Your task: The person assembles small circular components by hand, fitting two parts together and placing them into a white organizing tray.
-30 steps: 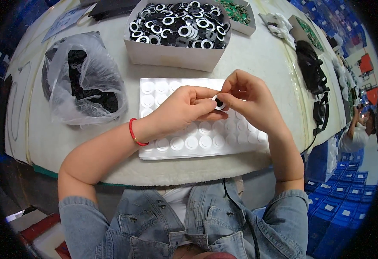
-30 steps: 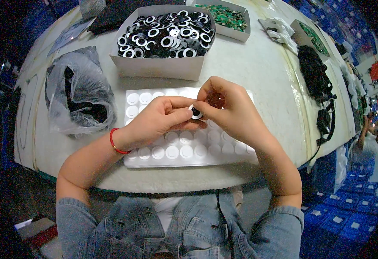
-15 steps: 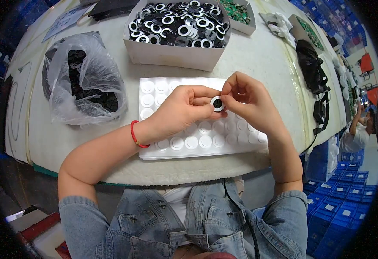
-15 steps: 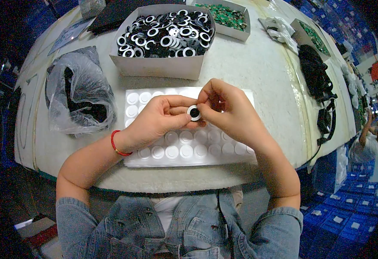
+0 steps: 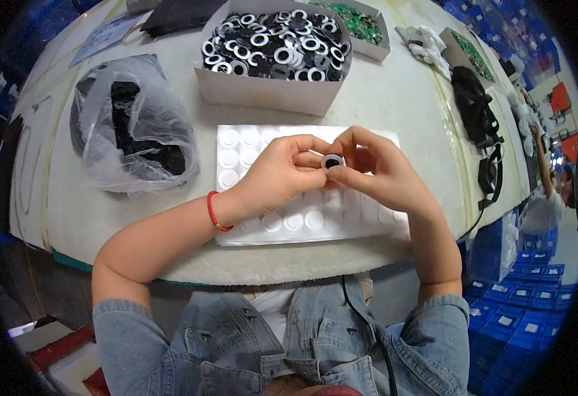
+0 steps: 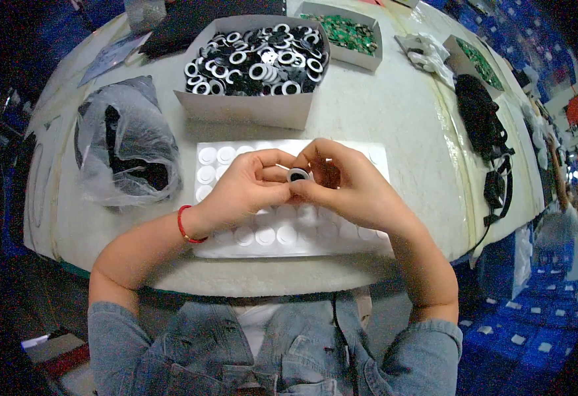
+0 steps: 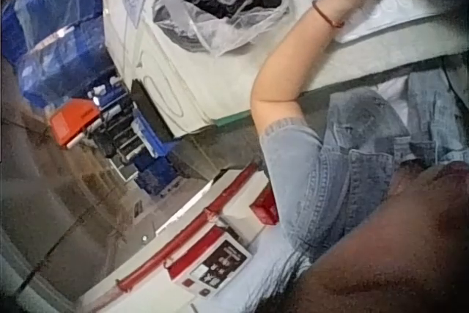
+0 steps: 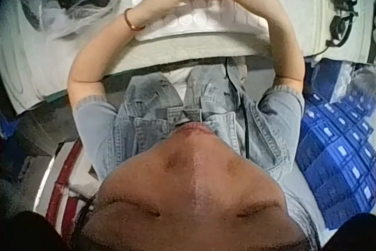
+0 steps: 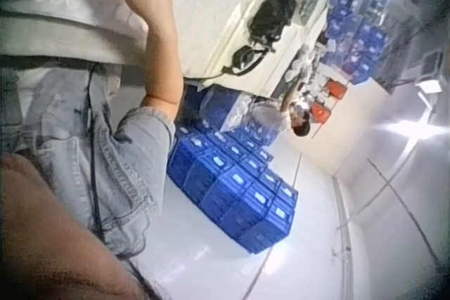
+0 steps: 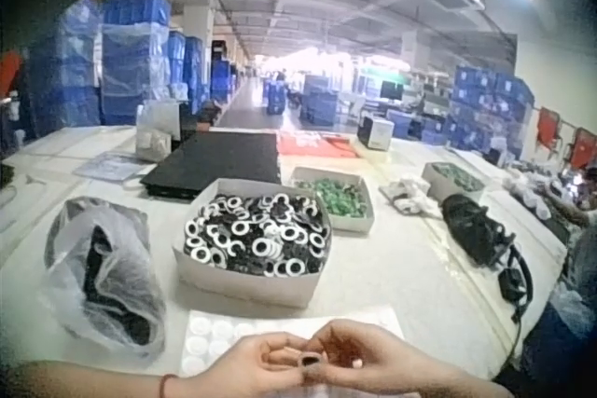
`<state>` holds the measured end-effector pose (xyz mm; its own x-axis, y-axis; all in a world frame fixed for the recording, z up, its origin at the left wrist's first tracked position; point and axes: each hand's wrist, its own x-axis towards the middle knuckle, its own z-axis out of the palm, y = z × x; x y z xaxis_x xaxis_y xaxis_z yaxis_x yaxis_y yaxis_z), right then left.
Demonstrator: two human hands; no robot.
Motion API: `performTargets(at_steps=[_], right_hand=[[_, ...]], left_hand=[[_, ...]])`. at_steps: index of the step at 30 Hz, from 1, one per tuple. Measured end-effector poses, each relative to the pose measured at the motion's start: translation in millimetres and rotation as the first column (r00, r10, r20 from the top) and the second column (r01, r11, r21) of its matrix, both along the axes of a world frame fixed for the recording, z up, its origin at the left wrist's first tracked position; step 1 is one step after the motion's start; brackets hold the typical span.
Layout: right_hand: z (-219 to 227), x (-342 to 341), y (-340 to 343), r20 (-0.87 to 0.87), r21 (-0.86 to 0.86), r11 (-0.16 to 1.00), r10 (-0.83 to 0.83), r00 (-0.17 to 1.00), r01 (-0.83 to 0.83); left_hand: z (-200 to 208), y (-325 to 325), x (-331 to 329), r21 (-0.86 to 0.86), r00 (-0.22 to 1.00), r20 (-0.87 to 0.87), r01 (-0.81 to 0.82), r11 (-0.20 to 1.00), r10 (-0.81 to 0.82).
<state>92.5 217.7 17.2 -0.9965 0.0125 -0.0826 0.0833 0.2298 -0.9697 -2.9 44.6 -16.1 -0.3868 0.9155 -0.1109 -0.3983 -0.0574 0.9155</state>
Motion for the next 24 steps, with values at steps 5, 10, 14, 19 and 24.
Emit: performTargets(at_steps=[5,10,14,19,24], right_hand=[[37,-25,-5,-0.019,0.371,0.927,0.077,0.997,-0.065],[47,-72,14,-0.440,0.079,0.957,-0.216,0.871,0.278],[34,-56,17,-0.386,0.094,0.986,-0.090,0.918,0.136],[15,-30,50,-0.316,0.124,0.971,-0.155,0.936,0.202],[9,-30,86,-0.347,-0.037,0.951,-0.301,0.888,0.308]], left_hand=[[-14,1,0,0.062,0.994,-0.044,-0.100,0.993,0.103],[29,-12,4,0.059,0.714,-0.662,-0.251,0.966,0.226],[68,-60,10,-0.001,0.181,-0.980,-0.406,0.914,0.080],[63,-121,-15,0.046,-0.072,-0.997,-0.835,0.548,-0.027],[34,-138,-73,0.029,-0.158,-0.956,-0.890,0.454,-0.249]])
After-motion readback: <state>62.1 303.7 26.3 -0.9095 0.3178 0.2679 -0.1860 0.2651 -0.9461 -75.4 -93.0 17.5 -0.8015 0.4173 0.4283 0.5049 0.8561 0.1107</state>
